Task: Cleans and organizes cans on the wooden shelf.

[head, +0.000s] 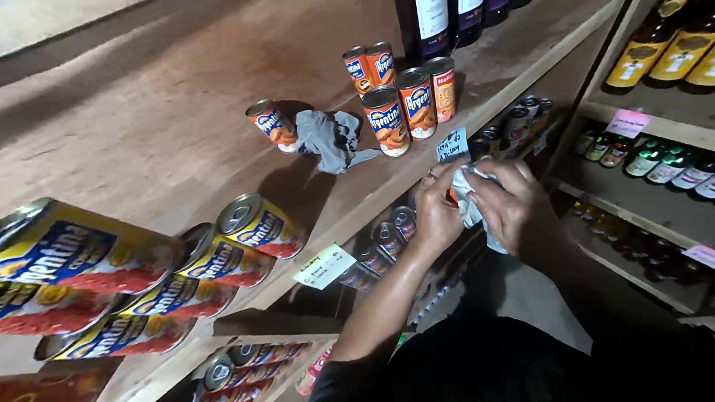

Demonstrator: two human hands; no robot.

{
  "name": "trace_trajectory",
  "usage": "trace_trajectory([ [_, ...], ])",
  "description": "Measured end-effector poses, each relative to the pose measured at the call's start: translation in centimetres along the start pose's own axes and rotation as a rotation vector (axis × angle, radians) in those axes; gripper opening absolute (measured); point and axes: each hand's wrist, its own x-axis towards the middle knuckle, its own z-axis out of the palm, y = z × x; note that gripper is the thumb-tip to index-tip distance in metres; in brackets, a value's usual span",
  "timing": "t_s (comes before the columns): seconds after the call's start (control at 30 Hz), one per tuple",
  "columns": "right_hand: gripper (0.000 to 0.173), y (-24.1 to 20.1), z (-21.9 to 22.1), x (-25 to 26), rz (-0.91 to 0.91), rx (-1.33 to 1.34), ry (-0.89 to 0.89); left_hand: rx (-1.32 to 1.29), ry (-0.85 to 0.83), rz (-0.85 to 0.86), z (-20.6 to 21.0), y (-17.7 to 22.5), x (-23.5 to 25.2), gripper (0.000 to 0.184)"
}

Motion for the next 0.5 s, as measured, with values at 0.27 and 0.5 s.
trace_trajectory([
  [0.27, 0.016, 1.4, -1.5, 0.9, 0.056, -0.063, -0.011, -0.072, -0.092, -0.123, 0.7, 0.5, -0.6, 0.060],
  [0.5, 0.019, 3.7, -2.7, 0.5, -0.192, 0.116, -0.210, -0.100, -0.145, -0.199, -0.3, -0.1, -0.4, 0.072],
])
